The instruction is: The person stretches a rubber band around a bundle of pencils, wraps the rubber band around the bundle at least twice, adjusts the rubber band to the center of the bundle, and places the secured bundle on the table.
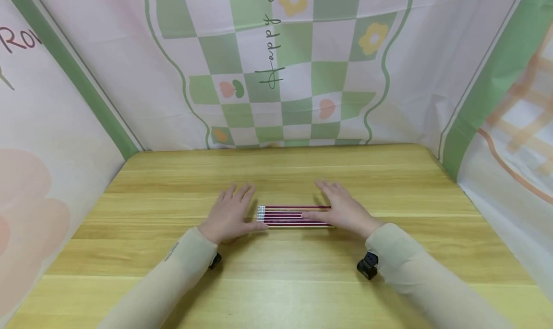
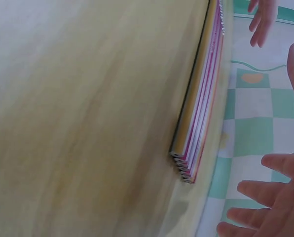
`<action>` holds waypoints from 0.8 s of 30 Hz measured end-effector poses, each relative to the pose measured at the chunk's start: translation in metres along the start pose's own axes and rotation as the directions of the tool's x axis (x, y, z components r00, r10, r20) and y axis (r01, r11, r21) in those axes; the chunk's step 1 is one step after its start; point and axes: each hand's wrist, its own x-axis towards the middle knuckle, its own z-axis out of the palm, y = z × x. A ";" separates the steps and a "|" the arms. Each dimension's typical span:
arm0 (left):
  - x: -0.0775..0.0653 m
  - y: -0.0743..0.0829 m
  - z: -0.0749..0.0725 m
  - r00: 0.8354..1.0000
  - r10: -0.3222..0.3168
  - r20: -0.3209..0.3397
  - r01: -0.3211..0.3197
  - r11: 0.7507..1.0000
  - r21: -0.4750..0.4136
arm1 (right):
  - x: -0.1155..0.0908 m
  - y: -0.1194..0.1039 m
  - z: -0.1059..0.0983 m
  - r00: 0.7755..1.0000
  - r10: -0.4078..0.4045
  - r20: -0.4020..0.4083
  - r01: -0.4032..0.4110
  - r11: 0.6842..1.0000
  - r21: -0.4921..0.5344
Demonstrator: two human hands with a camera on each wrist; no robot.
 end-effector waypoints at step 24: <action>0.023 0.010 0.008 0.987 0.048 0.156 -0.038 0.997 -0.064 | 0.003 0.015 0.015 0.999 -0.030 0.016 0.030 0.999 0.016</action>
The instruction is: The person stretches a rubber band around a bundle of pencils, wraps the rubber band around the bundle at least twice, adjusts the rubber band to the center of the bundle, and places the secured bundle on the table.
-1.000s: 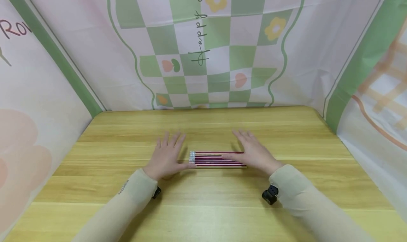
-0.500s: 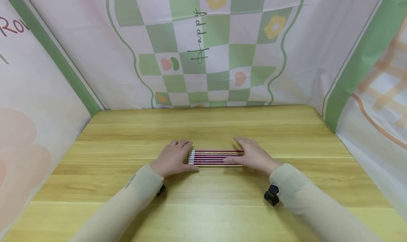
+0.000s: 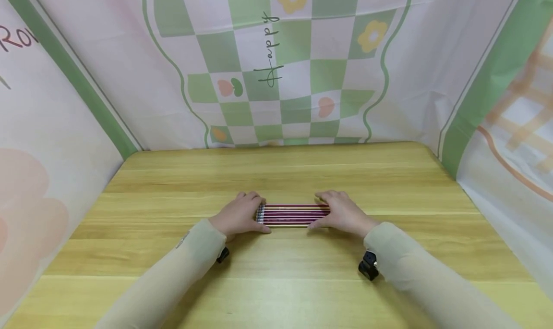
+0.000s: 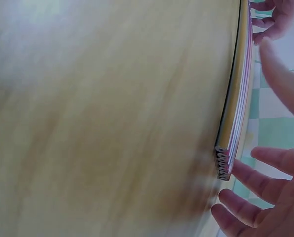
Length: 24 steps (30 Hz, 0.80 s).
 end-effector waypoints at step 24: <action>0.008 -0.007 0.002 0.998 0.016 0.067 -0.002 0.976 -0.217 | 0.005 0.005 0.001 0.999 0.015 0.046 -0.019 0.997 0.072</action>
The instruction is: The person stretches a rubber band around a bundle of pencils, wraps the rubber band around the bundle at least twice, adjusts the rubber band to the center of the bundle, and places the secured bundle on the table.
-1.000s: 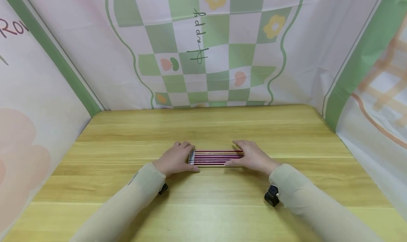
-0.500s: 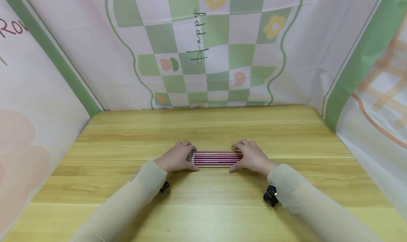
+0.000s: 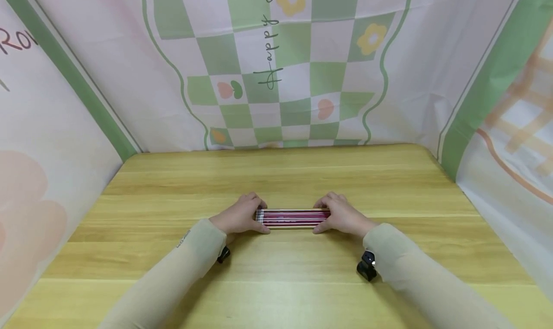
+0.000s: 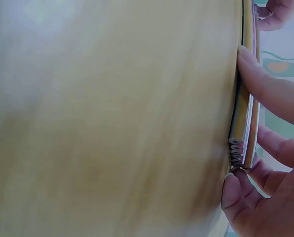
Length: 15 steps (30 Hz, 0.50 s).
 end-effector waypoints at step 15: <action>0.000 0.000 0.001 1.000 -0.001 0.009 0.002 0.999 -0.033 | 0.001 0.001 0.001 0.999 -0.048 0.017 0.048 0.999 0.020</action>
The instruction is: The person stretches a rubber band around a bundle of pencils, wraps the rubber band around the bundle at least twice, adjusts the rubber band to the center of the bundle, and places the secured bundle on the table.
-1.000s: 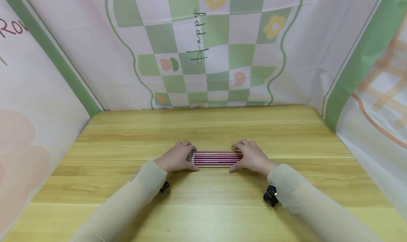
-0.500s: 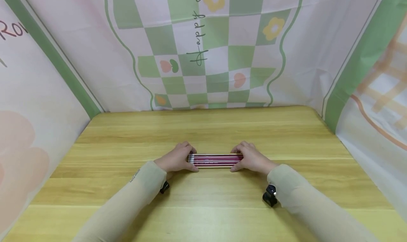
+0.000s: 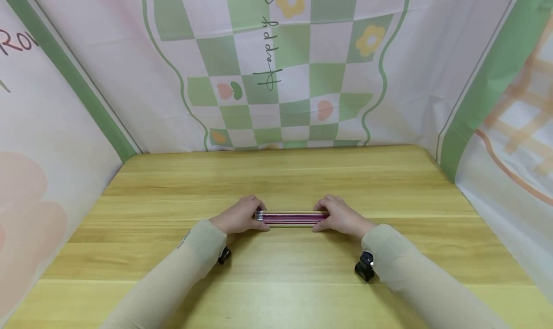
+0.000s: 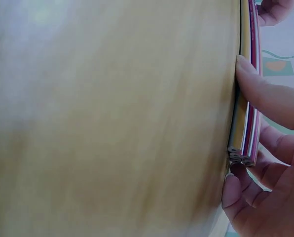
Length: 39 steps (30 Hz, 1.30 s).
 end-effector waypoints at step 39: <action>-0.001 0.004 -0.003 0.991 0.095 0.092 -0.107 0.986 0.126 | -0.002 -0.005 -0.004 0.987 -0.043 0.155 0.047 0.999 -0.022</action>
